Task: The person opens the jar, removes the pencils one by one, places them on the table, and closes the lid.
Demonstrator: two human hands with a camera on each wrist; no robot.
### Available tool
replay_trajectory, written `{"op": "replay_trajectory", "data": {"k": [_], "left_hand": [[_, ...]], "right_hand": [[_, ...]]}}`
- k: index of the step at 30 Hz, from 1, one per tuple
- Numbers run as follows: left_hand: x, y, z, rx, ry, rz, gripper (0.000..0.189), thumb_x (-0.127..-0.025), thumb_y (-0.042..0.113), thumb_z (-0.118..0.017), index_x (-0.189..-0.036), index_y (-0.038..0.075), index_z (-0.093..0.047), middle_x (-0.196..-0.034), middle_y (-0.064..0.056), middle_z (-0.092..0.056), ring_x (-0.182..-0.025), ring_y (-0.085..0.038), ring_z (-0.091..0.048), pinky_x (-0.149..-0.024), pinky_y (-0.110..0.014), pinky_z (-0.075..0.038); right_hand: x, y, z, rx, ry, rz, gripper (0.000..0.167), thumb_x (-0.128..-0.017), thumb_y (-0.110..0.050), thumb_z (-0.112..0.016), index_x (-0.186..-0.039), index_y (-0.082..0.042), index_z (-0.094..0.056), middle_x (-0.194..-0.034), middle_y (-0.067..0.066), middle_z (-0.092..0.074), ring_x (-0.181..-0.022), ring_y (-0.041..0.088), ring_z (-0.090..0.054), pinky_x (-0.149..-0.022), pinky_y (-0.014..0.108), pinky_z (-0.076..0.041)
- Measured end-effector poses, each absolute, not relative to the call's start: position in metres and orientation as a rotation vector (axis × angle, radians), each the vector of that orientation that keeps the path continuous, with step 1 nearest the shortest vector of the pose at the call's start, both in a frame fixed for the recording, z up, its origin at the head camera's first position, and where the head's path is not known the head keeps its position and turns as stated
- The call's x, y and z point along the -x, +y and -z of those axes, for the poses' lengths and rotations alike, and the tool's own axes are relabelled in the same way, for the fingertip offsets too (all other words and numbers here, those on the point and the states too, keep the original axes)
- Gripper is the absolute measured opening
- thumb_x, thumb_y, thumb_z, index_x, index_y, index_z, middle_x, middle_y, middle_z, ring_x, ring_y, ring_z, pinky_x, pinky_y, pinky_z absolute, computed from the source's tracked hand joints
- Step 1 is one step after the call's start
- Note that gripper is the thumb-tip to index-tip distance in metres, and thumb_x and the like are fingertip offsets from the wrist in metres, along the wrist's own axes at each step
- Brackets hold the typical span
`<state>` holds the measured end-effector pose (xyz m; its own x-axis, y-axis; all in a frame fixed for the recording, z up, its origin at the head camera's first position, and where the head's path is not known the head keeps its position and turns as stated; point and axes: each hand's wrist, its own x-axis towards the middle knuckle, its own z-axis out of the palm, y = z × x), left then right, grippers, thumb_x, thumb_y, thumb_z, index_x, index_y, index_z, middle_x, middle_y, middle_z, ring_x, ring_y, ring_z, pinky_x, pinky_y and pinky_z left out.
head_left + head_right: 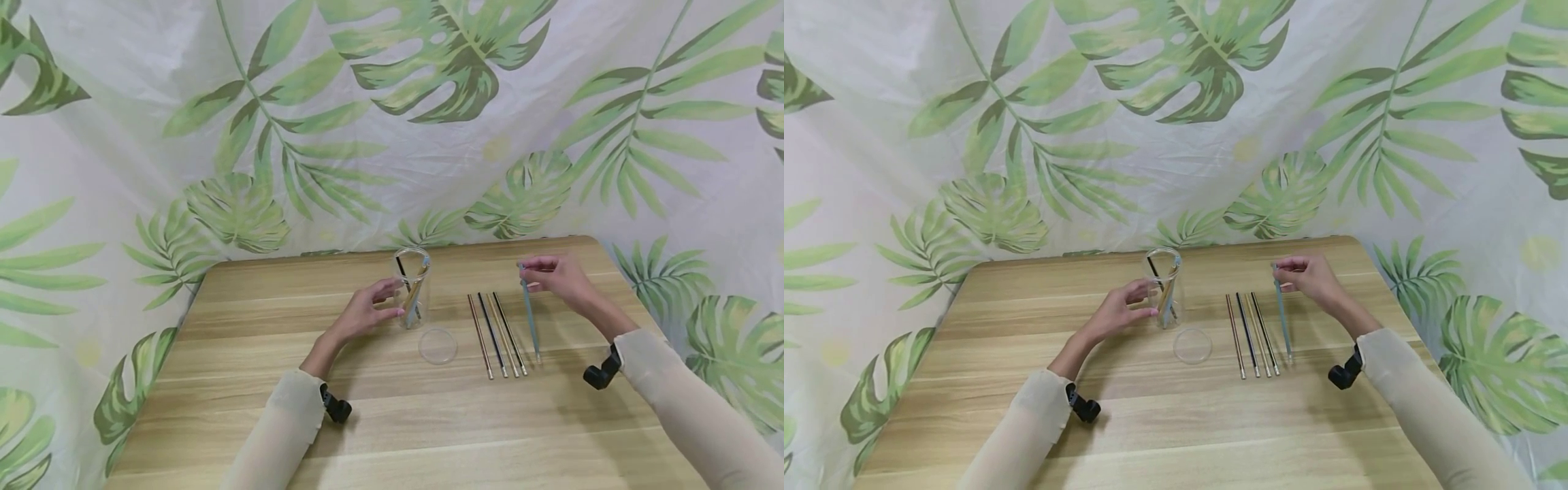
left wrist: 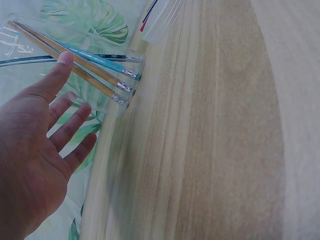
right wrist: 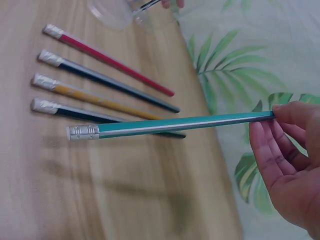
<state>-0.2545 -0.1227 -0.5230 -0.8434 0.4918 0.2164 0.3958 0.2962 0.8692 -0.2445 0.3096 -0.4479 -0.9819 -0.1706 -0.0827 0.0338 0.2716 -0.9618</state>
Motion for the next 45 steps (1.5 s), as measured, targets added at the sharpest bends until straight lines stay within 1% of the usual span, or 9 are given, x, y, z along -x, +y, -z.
{"op": "replay_trajectory", "data": {"k": [4, 8, 12, 17, 21, 27, 31, 36, 45], "left_hand": [[0.256, -0.126, 0.523, -0.843, 2.45, -1.601, 0.069, -0.092, 0.007, -0.083, -0.152, -0.004, -0.05, -0.151, -0.024, -0.058, -0.135, -0.047, -0.059, -0.116, -0.061, -0.047], [0.256, -0.126, 0.523, -0.852, 2.448, -1.599, 0.068, -0.092, 0.01, -0.084, -0.151, -0.002, -0.052, -0.15, -0.022, -0.059, -0.135, -0.045, -0.06, -0.115, -0.059, -0.048], [0.256, -0.126, 0.524, -0.85, 2.464, -1.58, 0.068, -0.093, 0.013, -0.084, -0.152, 0.0, -0.053, -0.151, -0.019, -0.06, -0.135, -0.042, -0.06, -0.115, -0.056, -0.049], [0.257, -0.126, 0.525, -0.852, 2.479, -1.556, 0.068, -0.094, 0.015, -0.083, -0.153, 0.001, -0.052, -0.151, -0.017, -0.06, -0.135, -0.04, -0.061, -0.115, -0.055, -0.049], [0.258, -0.126, 0.525, -0.851, 2.486, -1.533, 0.069, -0.094, 0.015, -0.083, -0.153, 0.001, -0.051, -0.152, -0.016, -0.059, -0.136, -0.038, -0.061, -0.116, -0.052, -0.05], [0.257, -0.126, 0.525, -0.853, 2.486, -1.532, 0.069, -0.094, 0.015, -0.083, -0.153, 0.001, -0.051, -0.152, -0.016, -0.059, -0.136, -0.037, -0.061, -0.116, -0.051, -0.05], [0.257, -0.126, 0.526, -0.865, 2.48, -1.544, 0.068, -0.094, 0.014, -0.083, -0.153, 0.0, -0.052, -0.152, -0.018, -0.059, -0.135, -0.039, -0.061, -0.116, -0.053, -0.049], [0.257, -0.126, 0.526, -0.87, 2.478, -1.548, 0.068, -0.094, 0.014, -0.083, -0.153, 0.0, -0.051, -0.152, -0.017, -0.059, -0.136, -0.039, -0.061, -0.116, -0.053, -0.049], [0.256, -0.127, 0.524, -0.855, 2.476, -1.555, 0.069, -0.094, 0.014, -0.083, -0.153, 0.0, -0.051, -0.152, -0.017, -0.059, -0.136, -0.038, -0.061, -0.117, -0.052, -0.049]], "right_hand": [[0.245, 0.312, 0.461, 0.112, 2.338, 1.796, 0.042, -0.101, -0.005, -0.072, -0.132, 0.02, -0.059, -0.096, -0.005, -0.077, -0.088, 0.011, -0.076, -0.091, 0.041, -0.064], [0.246, 0.312, 0.472, 0.106, 2.32, 1.761, 0.046, -0.101, -0.006, -0.072, -0.134, 0.021, -0.056, -0.101, 0.0, -0.077, -0.092, 0.016, -0.076, -0.093, 0.043, -0.064], [0.247, 0.31, 0.48, 0.101, 2.319, 1.737, 0.05, -0.102, -0.007, -0.072, -0.137, 0.022, -0.053, -0.107, 0.008, -0.077, -0.094, 0.016, -0.076, -0.092, 0.041, -0.065], [0.249, 0.309, 0.486, 0.104, 2.322, 1.726, 0.048, -0.102, -0.006, -0.07, -0.137, 0.022, -0.053, -0.114, 0.023, -0.073, -0.089, 0.011, -0.074, -0.088, 0.035, -0.066], [0.249, 0.307, 0.49, 0.09, 2.336, 1.689, 0.046, -0.103, -0.005, -0.069, -0.138, 0.02, -0.054, -0.122, 0.031, -0.069, -0.09, 0.013, -0.074, -0.087, 0.034, -0.066], [0.25, 0.303, 0.497, 0.049, 2.329, 1.654, 0.045, -0.102, -0.004, -0.068, -0.139, 0.018, -0.054, -0.127, 0.032, -0.066, -0.096, 0.017, -0.073, -0.09, 0.035, -0.065], [0.253, 0.301, 0.501, 0.023, 2.329, 1.652, 0.043, -0.102, -0.002, -0.069, -0.137, 0.018, -0.056, -0.127, 0.032, -0.065, -0.092, 0.014, -0.072, -0.087, 0.033, -0.066], [0.256, 0.299, 0.506, -0.008, 2.337, 1.665, 0.04, -0.1, 0.0, -0.07, -0.133, 0.019, -0.058, -0.123, 0.032, -0.069, -0.085, 0.012, -0.072, -0.082, 0.03, -0.066], [0.26, 0.297, 0.514, -0.059, 2.345, 1.665, 0.036, -0.1, -0.002, -0.071, -0.13, 0.016, -0.061, -0.112, 0.023, -0.075, -0.081, 0.014, -0.073, -0.075, 0.027, -0.066]]}}
